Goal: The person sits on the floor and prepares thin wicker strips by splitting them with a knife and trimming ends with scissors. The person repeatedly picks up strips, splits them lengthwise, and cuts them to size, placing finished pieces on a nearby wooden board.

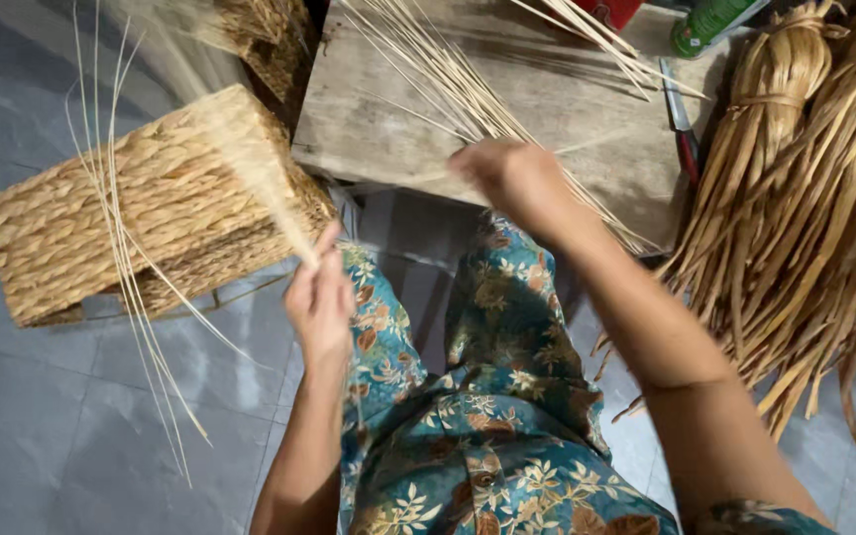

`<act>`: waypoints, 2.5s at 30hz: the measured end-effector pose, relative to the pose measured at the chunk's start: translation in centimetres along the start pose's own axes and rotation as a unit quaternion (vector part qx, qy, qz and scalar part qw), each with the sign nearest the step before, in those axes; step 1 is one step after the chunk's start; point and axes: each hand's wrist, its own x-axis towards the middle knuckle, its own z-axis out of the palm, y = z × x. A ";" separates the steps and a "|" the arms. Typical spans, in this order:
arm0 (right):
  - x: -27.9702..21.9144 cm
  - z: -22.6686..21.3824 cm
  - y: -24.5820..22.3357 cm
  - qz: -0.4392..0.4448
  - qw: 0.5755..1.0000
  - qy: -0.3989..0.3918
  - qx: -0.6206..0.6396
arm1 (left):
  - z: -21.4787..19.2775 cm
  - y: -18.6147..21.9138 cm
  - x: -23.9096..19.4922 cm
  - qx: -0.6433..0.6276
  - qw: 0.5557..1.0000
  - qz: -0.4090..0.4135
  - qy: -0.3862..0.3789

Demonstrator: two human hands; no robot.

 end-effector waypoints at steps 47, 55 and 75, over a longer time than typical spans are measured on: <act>-8.7 8.6 15.5 0.181 0.973 0.009 -0.145 | 2.3 -8.2 6.5 -0.081 0.993 -0.083 0.016; -10.5 5.3 14.6 0.389 0.898 -0.077 0.191 | 2.7 -8.8 7.0 -0.080 0.993 -0.079 0.022; -9.4 5.2 8.4 0.408 0.706 -0.106 0.569 | 3.9 -8.3 5.3 -0.052 0.994 -0.096 -0.027</act>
